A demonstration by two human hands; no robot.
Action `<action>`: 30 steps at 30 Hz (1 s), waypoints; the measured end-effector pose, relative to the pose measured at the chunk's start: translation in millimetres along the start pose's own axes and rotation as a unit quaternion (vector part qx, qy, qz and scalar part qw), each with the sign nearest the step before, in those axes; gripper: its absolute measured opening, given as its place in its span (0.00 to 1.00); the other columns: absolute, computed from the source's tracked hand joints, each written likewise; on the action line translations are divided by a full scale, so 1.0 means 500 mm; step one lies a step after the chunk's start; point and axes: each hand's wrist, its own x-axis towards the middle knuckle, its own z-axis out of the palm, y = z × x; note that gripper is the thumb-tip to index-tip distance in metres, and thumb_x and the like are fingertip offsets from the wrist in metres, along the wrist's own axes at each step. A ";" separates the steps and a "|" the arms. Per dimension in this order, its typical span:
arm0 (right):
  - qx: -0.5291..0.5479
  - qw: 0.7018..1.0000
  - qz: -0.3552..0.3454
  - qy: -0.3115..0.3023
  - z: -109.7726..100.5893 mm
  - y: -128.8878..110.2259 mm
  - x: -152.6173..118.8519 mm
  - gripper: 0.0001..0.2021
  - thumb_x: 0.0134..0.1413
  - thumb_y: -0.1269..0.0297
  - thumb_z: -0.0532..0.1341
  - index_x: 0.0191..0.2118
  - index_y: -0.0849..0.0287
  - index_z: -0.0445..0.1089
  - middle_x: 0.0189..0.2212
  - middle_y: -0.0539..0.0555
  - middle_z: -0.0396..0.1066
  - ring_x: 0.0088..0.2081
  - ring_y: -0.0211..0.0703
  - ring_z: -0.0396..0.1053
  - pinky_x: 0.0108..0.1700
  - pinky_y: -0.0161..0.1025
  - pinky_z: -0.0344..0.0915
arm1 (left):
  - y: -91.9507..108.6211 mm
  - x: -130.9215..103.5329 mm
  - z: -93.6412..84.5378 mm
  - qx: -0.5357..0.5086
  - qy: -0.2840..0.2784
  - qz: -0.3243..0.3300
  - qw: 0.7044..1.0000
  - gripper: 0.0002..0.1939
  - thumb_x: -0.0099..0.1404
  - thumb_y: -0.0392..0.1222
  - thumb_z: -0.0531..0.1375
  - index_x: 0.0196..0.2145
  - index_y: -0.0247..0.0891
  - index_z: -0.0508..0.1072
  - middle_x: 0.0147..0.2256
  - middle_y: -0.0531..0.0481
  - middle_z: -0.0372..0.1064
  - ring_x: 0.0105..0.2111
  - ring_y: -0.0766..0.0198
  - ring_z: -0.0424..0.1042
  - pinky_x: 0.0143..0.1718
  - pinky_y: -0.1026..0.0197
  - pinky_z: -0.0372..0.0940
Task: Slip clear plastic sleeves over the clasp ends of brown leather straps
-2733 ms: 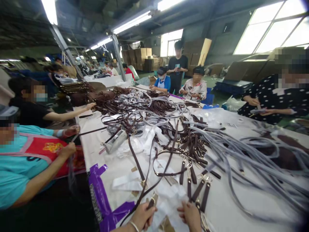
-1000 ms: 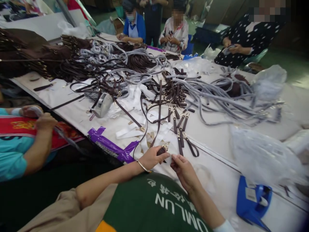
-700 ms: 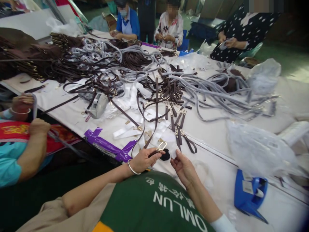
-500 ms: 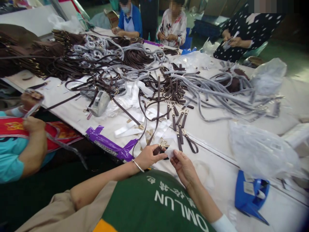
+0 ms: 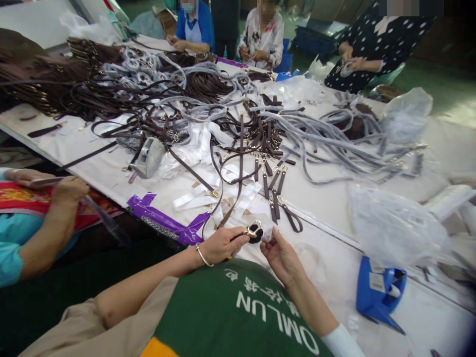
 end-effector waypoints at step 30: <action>-0.166 0.981 -0.063 -0.072 0.008 0.007 -0.003 0.08 0.45 0.60 0.68 0.28 0.60 0.74 0.28 0.50 0.73 0.33 0.36 0.67 0.41 0.34 0.64 | -0.007 0.054 0.023 0.171 0.005 0.021 0.985 0.20 0.69 0.50 0.46 0.29 0.33 0.69 0.23 0.53 0.62 0.24 0.70 0.61 0.28 0.68 0.55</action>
